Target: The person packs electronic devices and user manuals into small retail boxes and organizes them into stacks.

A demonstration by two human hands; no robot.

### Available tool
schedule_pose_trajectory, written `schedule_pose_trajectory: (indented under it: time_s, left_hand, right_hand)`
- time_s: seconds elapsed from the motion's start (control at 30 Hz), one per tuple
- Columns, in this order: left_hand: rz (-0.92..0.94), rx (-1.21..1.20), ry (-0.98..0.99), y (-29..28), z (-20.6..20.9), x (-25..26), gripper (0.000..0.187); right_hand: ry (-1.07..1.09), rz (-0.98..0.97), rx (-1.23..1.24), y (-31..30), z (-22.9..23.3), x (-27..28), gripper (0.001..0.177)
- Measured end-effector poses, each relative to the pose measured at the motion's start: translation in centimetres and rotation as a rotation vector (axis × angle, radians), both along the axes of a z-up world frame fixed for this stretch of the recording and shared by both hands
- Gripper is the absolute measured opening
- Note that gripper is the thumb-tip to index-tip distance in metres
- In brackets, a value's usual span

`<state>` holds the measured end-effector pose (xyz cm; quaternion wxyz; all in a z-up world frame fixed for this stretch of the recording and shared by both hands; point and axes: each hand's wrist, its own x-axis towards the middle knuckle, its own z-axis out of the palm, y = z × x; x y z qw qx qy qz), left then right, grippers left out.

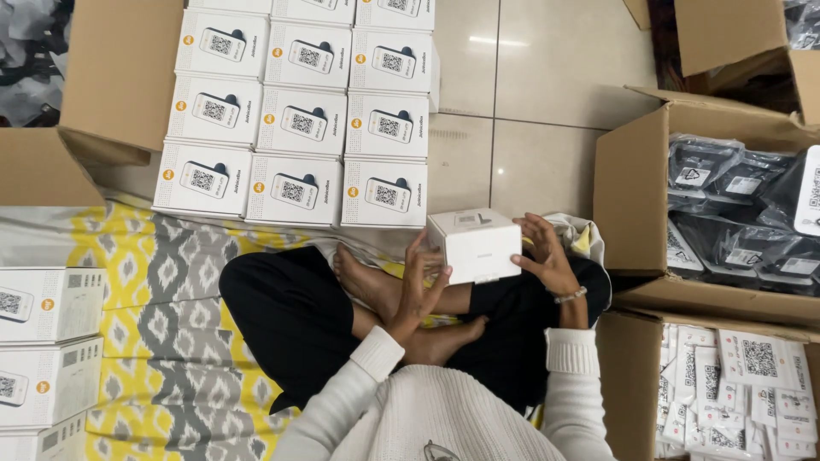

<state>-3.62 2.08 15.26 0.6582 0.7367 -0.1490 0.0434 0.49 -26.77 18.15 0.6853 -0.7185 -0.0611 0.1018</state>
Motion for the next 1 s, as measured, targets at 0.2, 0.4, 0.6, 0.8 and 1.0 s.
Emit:
schedule_pose_trajectory:
  time_s: [0.2,0.4,0.6,0.8,1.0]
  left_hand:
    - [0.054,-0.391,0.800,-1.5,-8.5,-1.9,0.084]
    - [-0.092,-0.715,1.304,-1.3,-4.4,-1.3,0.084]
    - [-0.358,-0.694,1.392,-0.1,-4.0,-5.9,0.081]
    - [-0.415,-0.818,1.075,2.7,4.6,-5.9,0.084]
    - [-0.104,-0.854,0.745,5.8,3.4,-3.2,0.106]
  right_hand:
    - [0.177,-0.076,0.018,-0.5,-2.0,-5.1,0.067]
    - [0.681,-0.124,-0.255,4.3,4.4,-4.9,0.069]
    - [0.296,0.010,-0.330,3.0,5.2,-8.3,0.063]
    - [0.193,-0.302,-0.081,7.4,8.1,-9.1,0.074]
    - [0.465,-0.277,0.451,16.2,4.2,-6.5,0.075]
